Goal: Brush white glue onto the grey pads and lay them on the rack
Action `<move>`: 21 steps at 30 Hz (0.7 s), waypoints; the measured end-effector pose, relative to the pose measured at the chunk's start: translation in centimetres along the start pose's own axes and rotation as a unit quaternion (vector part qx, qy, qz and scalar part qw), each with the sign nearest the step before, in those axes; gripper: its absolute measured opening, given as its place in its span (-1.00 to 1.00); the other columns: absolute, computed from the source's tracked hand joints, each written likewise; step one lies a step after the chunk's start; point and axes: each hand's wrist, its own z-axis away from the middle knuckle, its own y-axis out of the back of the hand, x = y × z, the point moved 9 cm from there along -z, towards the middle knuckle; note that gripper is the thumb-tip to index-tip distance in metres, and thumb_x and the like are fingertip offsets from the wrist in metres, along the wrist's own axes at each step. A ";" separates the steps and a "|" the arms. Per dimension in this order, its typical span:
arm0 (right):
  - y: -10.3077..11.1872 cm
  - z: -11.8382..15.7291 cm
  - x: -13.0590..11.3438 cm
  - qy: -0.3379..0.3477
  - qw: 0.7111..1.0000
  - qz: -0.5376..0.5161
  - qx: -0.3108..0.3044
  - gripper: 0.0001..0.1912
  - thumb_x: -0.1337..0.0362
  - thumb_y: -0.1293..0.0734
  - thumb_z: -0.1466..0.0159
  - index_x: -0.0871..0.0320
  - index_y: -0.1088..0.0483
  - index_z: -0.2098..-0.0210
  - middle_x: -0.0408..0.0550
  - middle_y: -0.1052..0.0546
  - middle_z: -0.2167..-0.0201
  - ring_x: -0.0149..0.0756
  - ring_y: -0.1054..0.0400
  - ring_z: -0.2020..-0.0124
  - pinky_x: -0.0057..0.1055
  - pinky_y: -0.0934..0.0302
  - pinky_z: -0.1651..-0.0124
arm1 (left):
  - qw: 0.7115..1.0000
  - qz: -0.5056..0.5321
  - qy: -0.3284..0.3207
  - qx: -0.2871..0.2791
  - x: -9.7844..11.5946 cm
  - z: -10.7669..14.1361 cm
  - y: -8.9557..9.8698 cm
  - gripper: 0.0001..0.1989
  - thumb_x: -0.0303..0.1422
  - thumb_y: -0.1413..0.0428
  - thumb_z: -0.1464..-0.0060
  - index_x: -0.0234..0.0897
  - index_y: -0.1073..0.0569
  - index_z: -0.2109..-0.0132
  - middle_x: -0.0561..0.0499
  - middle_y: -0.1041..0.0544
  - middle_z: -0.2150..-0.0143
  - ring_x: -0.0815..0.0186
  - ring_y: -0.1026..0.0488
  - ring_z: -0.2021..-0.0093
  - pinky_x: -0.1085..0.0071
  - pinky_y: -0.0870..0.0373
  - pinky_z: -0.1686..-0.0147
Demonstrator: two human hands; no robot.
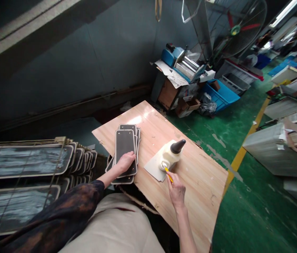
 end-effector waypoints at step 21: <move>-4.4 4.9 7.6 -0.391 0.740 -0.512 0.195 -0.48 0.03 -0.44 -0.03 0.21 -0.33 0.14 -0.09 -0.54 0.46 -0.22 -0.51 0.40 -0.35 -0.41 0.32 | 0.945 0.317 0.048 0.060 -3.6 -0.9 0.6 -0.90 -0.46 -0.04 -0.02 -0.27 -0.23 0.40 0.01 -0.42 0.47 0.34 -0.43 0.50 0.38 -0.41 0.41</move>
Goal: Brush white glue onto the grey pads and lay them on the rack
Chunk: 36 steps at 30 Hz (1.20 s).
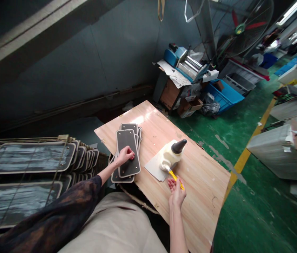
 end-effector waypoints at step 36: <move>-6.5 1.1 -1.0 -0.143 0.952 -0.194 -0.189 -0.73 0.27 -0.45 -0.10 0.15 -0.47 0.19 -0.17 -0.57 0.45 -0.47 -0.45 0.45 -0.55 -0.38 0.37 | 0.983 -0.121 -0.081 0.114 1.6 18.8 5.8 -0.81 -0.33 -0.08 -0.15 -0.29 -0.49 0.38 0.01 -0.47 0.39 0.36 -0.40 0.36 0.48 -0.31 0.30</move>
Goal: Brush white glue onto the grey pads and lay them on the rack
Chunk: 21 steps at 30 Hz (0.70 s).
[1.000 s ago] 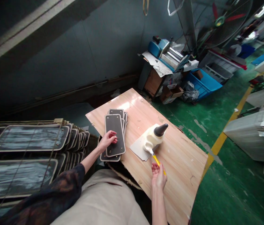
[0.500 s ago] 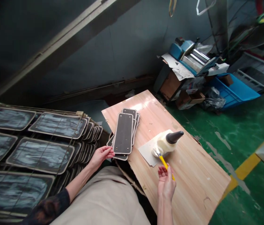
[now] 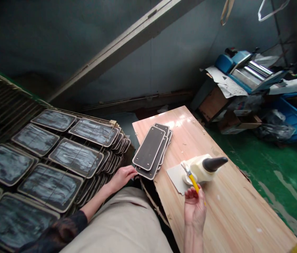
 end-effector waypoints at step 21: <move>-10.7 4.9 6.2 -0.125 0.976 -0.028 -0.179 -0.80 0.20 -0.43 -0.17 0.04 -0.45 0.21 -0.31 -0.41 0.53 -0.48 -0.36 0.41 -0.29 -0.32 0.00 | 0.851 0.491 0.183 -0.031 2.8 3.8 -1.7 -0.62 -0.11 -0.16 -0.06 -0.35 -0.35 0.17 -0.19 -0.56 0.29 0.22 -0.55 0.39 0.39 -0.45 0.42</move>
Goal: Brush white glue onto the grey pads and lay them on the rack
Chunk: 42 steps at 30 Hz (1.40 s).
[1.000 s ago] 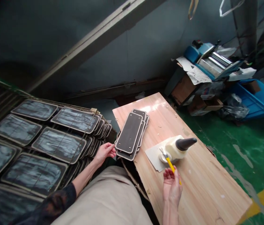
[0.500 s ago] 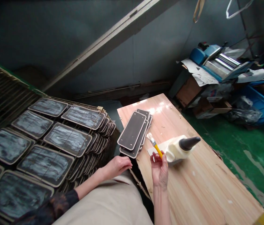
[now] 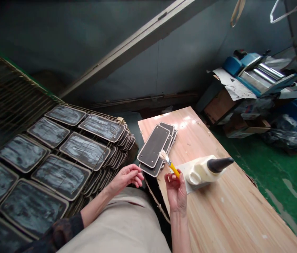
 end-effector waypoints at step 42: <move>-11.5 -13.1 0.2 0.247 0.551 0.782 -0.158 -0.73 0.02 -0.29 -0.25 -0.03 -0.50 0.16 -0.10 -0.57 0.22 -0.21 -0.44 0.28 -0.38 -0.22 0.28 | 0.965 0.026 0.064 0.254 -7.2 -9.7 11.3 -0.69 -0.38 -0.29 0.07 -0.33 -0.25 0.42 0.07 -0.41 0.64 0.38 -0.46 0.65 0.56 -0.40 0.67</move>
